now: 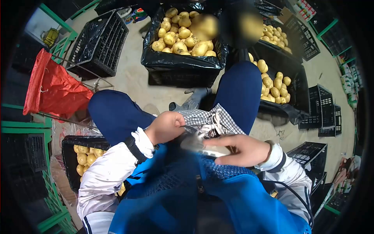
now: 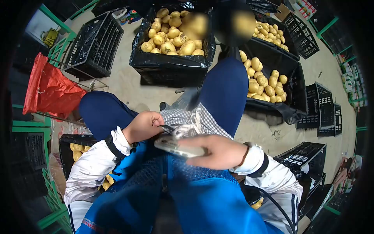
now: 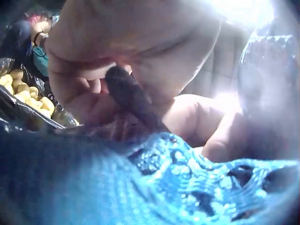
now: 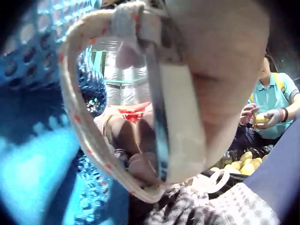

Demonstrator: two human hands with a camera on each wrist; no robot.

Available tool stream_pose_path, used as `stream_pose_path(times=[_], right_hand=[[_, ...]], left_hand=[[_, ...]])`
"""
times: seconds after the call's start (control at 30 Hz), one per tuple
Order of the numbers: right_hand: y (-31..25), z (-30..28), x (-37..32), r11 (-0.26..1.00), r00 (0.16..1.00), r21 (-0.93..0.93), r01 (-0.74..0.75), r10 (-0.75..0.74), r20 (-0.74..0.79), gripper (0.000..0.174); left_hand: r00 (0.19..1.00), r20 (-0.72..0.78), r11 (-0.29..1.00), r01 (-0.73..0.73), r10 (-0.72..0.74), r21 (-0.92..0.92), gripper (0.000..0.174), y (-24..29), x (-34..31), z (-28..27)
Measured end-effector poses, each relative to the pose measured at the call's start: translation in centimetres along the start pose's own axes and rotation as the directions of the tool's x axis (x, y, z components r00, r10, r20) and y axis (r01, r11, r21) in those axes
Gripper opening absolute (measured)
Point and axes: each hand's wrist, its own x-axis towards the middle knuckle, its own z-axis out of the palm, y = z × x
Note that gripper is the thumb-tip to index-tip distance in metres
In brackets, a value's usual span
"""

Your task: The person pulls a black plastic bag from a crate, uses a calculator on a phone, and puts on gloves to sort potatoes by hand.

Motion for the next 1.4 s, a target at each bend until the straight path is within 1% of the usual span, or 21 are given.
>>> stream_pose_path(times=[0.07, 0.1, 0.13, 0.2, 0.27, 0.33, 0.4, 0.47, 0.57, 0.67, 0.7, 0.73, 0.8, 0.87, 0.93, 1.03, 1.13, 1.17, 1.2, 1.27, 1.4], right_hand=[[-1.7, 0.4, 0.0, 0.939, 0.988, -0.314, -0.140, 0.151, 0.011, 0.054], [-0.9, 1.2, 0.3, 0.936, 0.994, -0.337, -0.103, 0.087, -0.061, 0.055], [-0.3, 1.9, 0.7, 0.915, 0.992, -0.400, -0.049, -0.004, -0.130, 0.052], [-0.2, 2.8, 2.5, 0.856, 0.973, -0.466, -0.226, 0.170, -0.159, 0.049], [1.1, 3.6, 4.4, 0.821, 0.990, -0.557, -0.128, 0.076, -0.116, 0.046], [1.8, 4.3, 6.6, 0.752, 0.988, -0.640, -0.156, 0.113, -0.108, 0.049], [-0.7, 4.3, 6.6, 0.748, 0.977, -0.628, -0.214, 0.175, -0.124, 0.060], [0.2, 4.4, 7.1, 0.806, 0.994, -0.585, -0.089, 0.031, -0.108, 0.064], [1.7, 4.3, 8.8, 0.878, 0.997, -0.478, -0.016, -0.021, -0.072, 0.066], [3.8, 5.1, 10.8, 0.852, 0.994, -0.520, -0.053, -0.002, -0.105, 0.059], [8.7, 4.9, 13.0, 0.894, 0.987, -0.432, 0.121, -0.155, -0.044, 0.049], [8.0, 4.5, 12.8, 0.889, 0.972, -0.399, 0.226, -0.235, 0.026, 0.043], [8.3, 3.7, 13.7, 0.915, 0.977, -0.343, 0.214, -0.193, 0.093, 0.043], [8.6, 2.7, 14.0, 0.901, 0.976, -0.376, 0.216, -0.199, 0.085, 0.043], [8.5, 2.0, 14.3, 0.881, 0.976, -0.420, 0.218, -0.207, 0.072, 0.043], [8.5, 1.4, 14.6, 0.853, 0.977, -0.479, 0.207, -0.206, 0.055, 0.043], [8.7, 1.0, 14.9, 0.829, 0.976, -0.523, 0.201, -0.217, 0.031, 0.042], [8.7, 0.7, 15.0, 0.819, 0.975, -0.538, 0.200, -0.223, 0.023, 0.042], [8.7, 0.4, 15.1, 0.810, 0.974, -0.551, 0.198, -0.228, 0.015, 0.042], [8.7, -0.2, 14.8, 0.792, 0.973, -0.581, 0.187, -0.231, -0.002, 0.042], [8.6, -1.1, 14.9, 0.755, 0.967, -0.629, 0.186, -0.255, -0.020, 0.042]], left_hand=[[0.993, -0.052, 0.988, -0.097, 0.104, 0.124, 0.009, 0.7, -0.4, 0.1], [0.999, -0.022, 0.998, -0.039, 0.041, 0.055, 0.004, 1.1, -0.9, 0.3], [0.979, -0.100, 0.976, -0.164, 0.179, 0.143, 0.005, 1.4, -1.3, 0.8], [0.910, -0.153, 0.903, -0.337, 0.385, 0.266, 0.006, 1.1, -1.8, 2.1], [0.844, -0.071, 0.788, -0.463, 0.532, 0.406, 0.007, 2.4, -2.3, 2.3], [0.905, -0.158, 0.867, -0.312, 0.396, 0.388, 0.012, 3.7, -2.9, 2.5], [0.908, -0.168, 0.877, -0.303, 0.384, 0.372, 0.017, 3.7, -2.3, 1.8], [0.909, -0.198, 0.893, -0.283, 0.366, 0.349, 0.018, 3.0, -1.6, 1.3], [0.935, -0.167, 0.885, -0.223, 0.313, 0.409, 0.016, 1.7, 0.2, 0.9], [0.923, -0.111, 0.870, -0.299, 0.368, 0.392, 0.017, 1.2, 1.0, 0.4], [0.920, -0.110, 0.857, -0.299, 0.375, 0.420, 0.017, 0.8, 1.1, 0.4], [0.918, -0.108, 0.844, -0.297, 0.381, 0.447, 0.017, 0.7, 1.1, 0.2], [0.932, -0.101, 0.855, -0.270, 0.347, 0.443, 0.017, 1.2, 0.9, -0.5], [0.907, 0.012, 0.835, -0.393, 0.422, 0.385, 0.020, 0.8, 1.5, -1.1], [0.879, 0.032, 0.793, -0.444, 0.476, 0.417, 0.024, 0.1, 2.9, -1.6], [0.914, 0.140, 0.666, -0.375, 0.380, 0.644, 0.022, 0.1, 4.5, -1.9], [0.920, 0.191, 0.689, -0.383, 0.342, 0.615, 0.018, 2.8, 3.8, -1.9], [0.880, 0.184, 0.673, -0.457, 0.438, 0.582, 0.014, 3.1, 3.7, -1.8], [0.878, 0.185, 0.673, -0.459, 0.441, 0.580, 0.014, 2.7, 4.0, -1.9], [0.795, 0.212, 0.678, -0.599, 0.568, 0.427, 0.012, 2.1, 4.8, -1.7], [0.777, 0.181, 0.677, -0.619, 0.603, 0.398, 0.012, 2.7, 5.5, -2.0]])
